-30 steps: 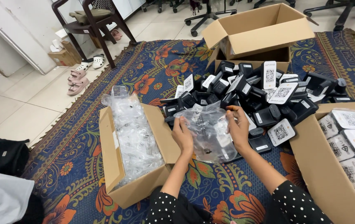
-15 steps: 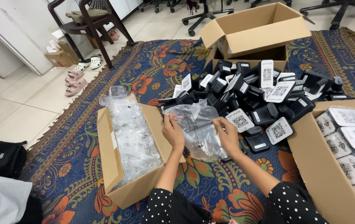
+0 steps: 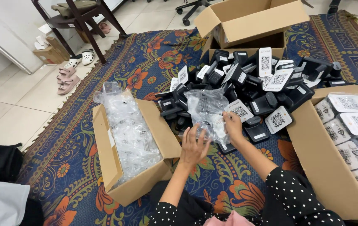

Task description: The person packs electronic devices with QR codes into individual plastic bags and then places them into a large shipping box.

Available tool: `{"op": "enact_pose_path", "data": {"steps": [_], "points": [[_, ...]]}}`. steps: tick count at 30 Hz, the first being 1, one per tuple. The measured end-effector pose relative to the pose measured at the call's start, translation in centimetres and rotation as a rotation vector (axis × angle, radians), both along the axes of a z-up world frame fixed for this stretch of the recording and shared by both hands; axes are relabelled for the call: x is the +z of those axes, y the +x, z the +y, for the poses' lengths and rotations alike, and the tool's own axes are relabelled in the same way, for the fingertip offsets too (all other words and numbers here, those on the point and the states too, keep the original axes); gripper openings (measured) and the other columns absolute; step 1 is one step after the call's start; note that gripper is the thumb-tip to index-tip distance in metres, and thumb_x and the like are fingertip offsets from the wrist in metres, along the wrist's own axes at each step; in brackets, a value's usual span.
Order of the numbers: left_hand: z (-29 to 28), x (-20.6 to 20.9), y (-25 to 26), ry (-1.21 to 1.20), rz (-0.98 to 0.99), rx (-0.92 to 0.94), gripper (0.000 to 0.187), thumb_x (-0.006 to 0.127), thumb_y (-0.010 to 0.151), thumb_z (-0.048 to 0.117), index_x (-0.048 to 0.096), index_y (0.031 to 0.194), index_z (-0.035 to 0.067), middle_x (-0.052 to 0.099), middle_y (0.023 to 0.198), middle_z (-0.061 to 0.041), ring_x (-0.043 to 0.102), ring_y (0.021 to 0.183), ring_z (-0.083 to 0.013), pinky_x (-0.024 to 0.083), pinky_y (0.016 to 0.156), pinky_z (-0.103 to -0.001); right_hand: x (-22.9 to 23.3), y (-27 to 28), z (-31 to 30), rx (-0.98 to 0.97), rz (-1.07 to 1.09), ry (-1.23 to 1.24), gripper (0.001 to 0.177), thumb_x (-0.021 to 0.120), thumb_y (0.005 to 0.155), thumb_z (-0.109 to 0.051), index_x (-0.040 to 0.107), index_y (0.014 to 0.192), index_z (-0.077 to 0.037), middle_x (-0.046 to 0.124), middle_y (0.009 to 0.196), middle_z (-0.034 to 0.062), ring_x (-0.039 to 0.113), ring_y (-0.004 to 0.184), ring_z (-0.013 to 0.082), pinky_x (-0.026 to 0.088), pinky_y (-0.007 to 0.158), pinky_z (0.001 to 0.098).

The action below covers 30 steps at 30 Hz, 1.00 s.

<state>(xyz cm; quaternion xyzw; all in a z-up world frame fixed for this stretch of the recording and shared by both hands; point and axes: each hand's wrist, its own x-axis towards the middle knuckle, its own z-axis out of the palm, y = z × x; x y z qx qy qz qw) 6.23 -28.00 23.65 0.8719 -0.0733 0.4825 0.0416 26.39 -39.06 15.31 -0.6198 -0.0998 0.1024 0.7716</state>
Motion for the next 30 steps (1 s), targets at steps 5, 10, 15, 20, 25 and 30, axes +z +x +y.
{"op": "enact_pose_path", "data": {"steps": [5,10,15,20,25,30], "points": [[0.5,-2.5,1.0,-0.011,0.138,0.011,0.034,0.072,0.091,0.015,0.063,0.121,0.003,0.057,0.132,-0.017,0.058,0.120,-0.0355,0.046,0.108,-0.050,-2.9,0.3,0.1,0.168,0.122,-0.048,0.023,0.060,0.104,-0.026,0.069,0.100,-0.005,0.062,0.073,-0.0025,0.046,0.048,0.0045,0.036,0.043,0.0232],[-0.4,-2.5,0.7,-0.117,0.178,0.014,0.033,0.070,0.085,0.007,0.062,0.116,0.002,0.060,0.122,-0.015,0.060,0.110,-0.0359,0.048,0.100,-0.047,-4.2,-0.3,0.1,0.260,0.165,-0.097,0.024,0.060,0.103,-0.027,0.071,0.107,-0.005,0.068,0.079,-0.0006,0.046,0.051,0.0035,0.035,0.044,0.0219],[-0.3,-4.1,1.1,-0.205,0.280,0.006,0.037,0.069,0.080,0.001,0.061,0.116,0.001,0.060,0.116,-0.014,0.061,0.106,-0.0359,0.051,0.091,-0.046,-4.9,-0.4,-0.7,0.326,0.169,-0.143,0.034,0.059,0.103,-0.036,0.070,0.118,-0.008,0.073,0.089,0.0038,0.045,0.055,0.0057,0.037,0.048,0.0227],[0.2,-6.4,2.3,-0.393,0.293,0.077,0.026,0.065,0.088,-0.005,0.059,0.112,0.002,0.060,0.116,-0.012,0.066,0.102,-0.0346,0.055,0.080,-0.044,-14.3,4.0,-2.1,0.197,0.403,-0.117,0.049,0.050,0.105,-0.046,0.066,0.120,-0.002,0.073,0.108,0.0094,0.069,0.089,0.0157,0.056,0.075,0.0291],[0.3,-6.0,4.1,-0.498,0.316,0.130,0.024,0.063,0.083,-0.008,0.062,0.104,0.005,0.062,0.119,-0.009,0.066,0.078,-0.0302,0.053,0.065,-0.043,-21.2,7.3,-2.5,0.060,0.354,-0.276,0.045,0.065,0.096,-0.036,0.062,0.123,0.000,0.072,0.110,0.0095,0.070,0.090,0.0195,0.057,0.075,0.0340],[-0.1,-5.1,5.4,-0.615,0.264,0.143,0.027,0.060,0.078,-0.011,0.066,0.094,0.009,0.064,0.121,-0.005,0.064,0.068,-0.0256,0.051,0.061,-0.041,-21.2,9.7,-0.7,-0.135,-0.044,-0.721,0.054,0.081,0.087,-0.033,0.062,0.124,0.002,0.073,0.115,0.0172,0.071,0.103,0.0317,0.055,0.090,0.0411]]}}
